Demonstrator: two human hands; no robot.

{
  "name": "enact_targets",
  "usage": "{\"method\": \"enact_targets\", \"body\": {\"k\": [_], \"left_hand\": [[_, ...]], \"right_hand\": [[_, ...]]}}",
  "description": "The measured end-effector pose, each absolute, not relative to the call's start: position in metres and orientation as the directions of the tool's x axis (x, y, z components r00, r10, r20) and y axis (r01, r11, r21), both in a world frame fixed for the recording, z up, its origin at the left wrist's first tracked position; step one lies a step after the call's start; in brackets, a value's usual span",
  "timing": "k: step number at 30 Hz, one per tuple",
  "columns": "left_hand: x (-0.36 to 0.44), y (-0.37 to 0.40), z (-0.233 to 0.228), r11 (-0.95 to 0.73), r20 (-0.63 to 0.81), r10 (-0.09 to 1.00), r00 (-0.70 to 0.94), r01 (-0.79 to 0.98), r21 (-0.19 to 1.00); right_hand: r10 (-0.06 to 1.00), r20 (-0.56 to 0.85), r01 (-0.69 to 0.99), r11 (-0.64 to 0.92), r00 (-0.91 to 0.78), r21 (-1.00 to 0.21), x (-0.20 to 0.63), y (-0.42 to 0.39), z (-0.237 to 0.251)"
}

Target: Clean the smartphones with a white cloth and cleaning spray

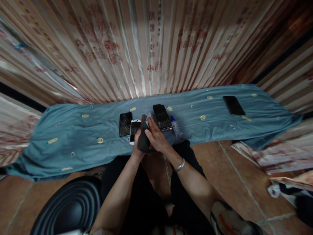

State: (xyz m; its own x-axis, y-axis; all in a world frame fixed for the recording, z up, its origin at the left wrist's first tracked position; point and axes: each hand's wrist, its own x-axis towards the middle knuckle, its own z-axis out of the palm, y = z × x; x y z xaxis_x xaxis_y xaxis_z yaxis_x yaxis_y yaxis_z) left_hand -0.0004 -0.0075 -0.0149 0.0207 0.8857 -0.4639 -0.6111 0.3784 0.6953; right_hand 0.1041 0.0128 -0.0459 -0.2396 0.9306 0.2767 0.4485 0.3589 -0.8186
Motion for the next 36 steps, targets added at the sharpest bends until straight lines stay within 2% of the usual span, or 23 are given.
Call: {"method": "enact_targets", "body": {"k": [8,19,22,28,32,36], "left_hand": [[-0.006,-0.007,-0.012,0.389,-0.471,0.882,0.024,-0.602,0.697],[0.004,-0.013,-0.022,0.458,-0.493,0.865,0.086,-0.535,0.71],[0.003,-0.013,-0.021,0.453,-0.493,0.866,0.076,-0.532,0.715],[-0.005,-0.012,-0.023,0.338,-0.343,0.934,0.097,-0.546,0.767],[-0.007,-0.01,-0.022,0.351,-0.377,0.923,0.072,-0.559,0.751],[-0.01,-0.007,-0.019,0.353,-0.43,0.903,0.027,-0.616,0.704]], "right_hand": [[0.96,0.197,0.431,0.265,-0.197,-0.863,0.099,0.014,-0.052],[0.9,0.368,0.391,0.433,-0.231,-0.813,0.108,0.014,-0.039],[0.924,0.32,0.374,0.379,-0.212,-0.847,0.108,0.016,-0.043],[0.971,0.181,0.308,0.221,-0.153,-0.925,0.104,0.017,-0.05],[0.981,0.11,0.327,0.158,-0.162,-0.932,0.1,0.014,-0.048],[0.972,0.11,0.369,0.181,-0.206,-0.911,0.098,0.01,-0.049]]}}
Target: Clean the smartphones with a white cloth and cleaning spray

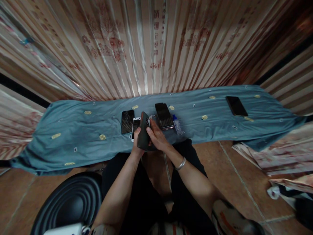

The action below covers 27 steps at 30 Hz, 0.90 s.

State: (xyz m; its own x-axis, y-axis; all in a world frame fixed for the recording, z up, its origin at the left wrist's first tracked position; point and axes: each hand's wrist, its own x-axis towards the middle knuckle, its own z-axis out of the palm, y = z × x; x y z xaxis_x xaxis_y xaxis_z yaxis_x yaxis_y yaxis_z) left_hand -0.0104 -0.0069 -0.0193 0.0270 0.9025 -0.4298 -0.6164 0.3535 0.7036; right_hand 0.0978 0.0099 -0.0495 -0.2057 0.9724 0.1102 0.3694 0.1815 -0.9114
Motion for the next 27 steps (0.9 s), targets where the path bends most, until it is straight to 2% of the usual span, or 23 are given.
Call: {"method": "enact_targets", "body": {"k": [11,16,27], "left_hand": [[-0.017,0.0,-0.022,0.263,-0.396,0.915,-0.081,-0.625,0.735],[-0.012,0.003,-0.022,0.157,-0.343,0.926,-0.157,-0.666,0.729],[-0.003,-0.002,-0.032,0.192,-0.337,0.937,-0.096,-0.662,0.725]], "right_hand": [[0.936,0.22,0.425,0.324,-0.275,-0.845,0.096,-0.004,-0.05],[0.916,0.253,0.425,0.372,-0.311,-0.825,0.098,-0.01,-0.043],[0.889,0.34,0.439,0.449,-0.306,-0.778,0.101,-0.005,-0.041]]}}
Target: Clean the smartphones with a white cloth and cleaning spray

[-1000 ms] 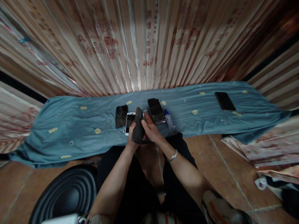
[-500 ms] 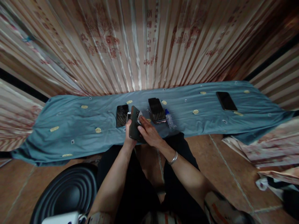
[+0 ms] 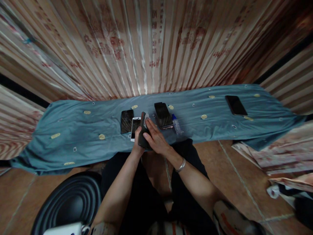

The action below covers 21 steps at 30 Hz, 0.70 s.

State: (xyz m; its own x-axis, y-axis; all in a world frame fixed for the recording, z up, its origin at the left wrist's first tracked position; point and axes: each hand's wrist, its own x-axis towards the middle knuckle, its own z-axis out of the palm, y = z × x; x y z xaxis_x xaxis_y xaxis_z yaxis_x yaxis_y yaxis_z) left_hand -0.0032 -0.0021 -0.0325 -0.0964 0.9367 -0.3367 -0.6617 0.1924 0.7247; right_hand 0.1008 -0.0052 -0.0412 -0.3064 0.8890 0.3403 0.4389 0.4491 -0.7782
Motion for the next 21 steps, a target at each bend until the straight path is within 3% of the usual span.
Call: {"method": "enact_targets", "body": {"k": [21], "left_hand": [[-0.003,-0.005,-0.036,0.229,-0.36,0.928,-0.095,-0.618,0.752]], "right_hand": [[0.847,0.397,0.417,0.522,-0.353,-0.744,0.106,-0.012,-0.028]]}}
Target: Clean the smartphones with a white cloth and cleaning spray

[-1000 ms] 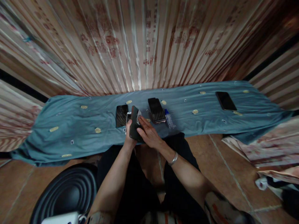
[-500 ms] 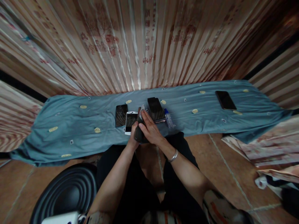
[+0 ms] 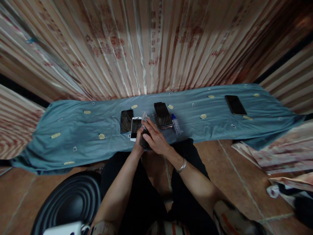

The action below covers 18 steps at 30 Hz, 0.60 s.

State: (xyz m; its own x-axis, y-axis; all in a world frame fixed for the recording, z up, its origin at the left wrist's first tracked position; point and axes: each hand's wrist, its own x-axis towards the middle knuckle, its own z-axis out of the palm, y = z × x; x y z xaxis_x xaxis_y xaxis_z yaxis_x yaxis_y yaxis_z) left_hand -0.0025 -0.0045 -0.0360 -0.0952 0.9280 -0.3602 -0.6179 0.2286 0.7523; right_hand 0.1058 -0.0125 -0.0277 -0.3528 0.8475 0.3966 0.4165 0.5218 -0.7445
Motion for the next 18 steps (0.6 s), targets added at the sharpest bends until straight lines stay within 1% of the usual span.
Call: {"method": "enact_targets", "body": {"k": [3,5,8,11,15,18], "left_hand": [[-0.002,-0.004,-0.041,0.224,-0.341,0.935,-0.098,-0.583,0.781],[-0.002,-0.005,-0.045,0.221,-0.317,0.943,-0.096,-0.53,0.819],[0.001,-0.007,-0.05,0.276,-0.319,0.947,-0.027,-0.436,0.857],[0.004,-0.011,-0.05,0.361,-0.363,0.929,0.068,-0.376,0.853],[0.005,-0.015,-0.043,0.361,-0.341,0.933,0.119,-0.358,0.861],[0.003,-0.016,-0.037,0.385,-0.351,0.923,0.16,-0.355,0.852]], "right_hand": [[0.86,0.388,0.431,0.504,-0.33,-0.749,0.108,-0.01,-0.027],[0.874,0.382,0.446,0.482,-0.3,-0.754,0.111,-0.007,-0.028],[0.894,0.377,0.455,0.449,-0.243,-0.769,0.116,0.0,-0.029],[0.908,0.369,0.444,0.42,-0.199,-0.791,0.118,0.007,-0.031],[0.912,0.373,0.406,0.411,-0.173,-0.816,0.118,0.013,-0.034],[0.931,0.334,0.377,0.365,-0.148,-0.851,0.116,0.016,-0.037]]}}
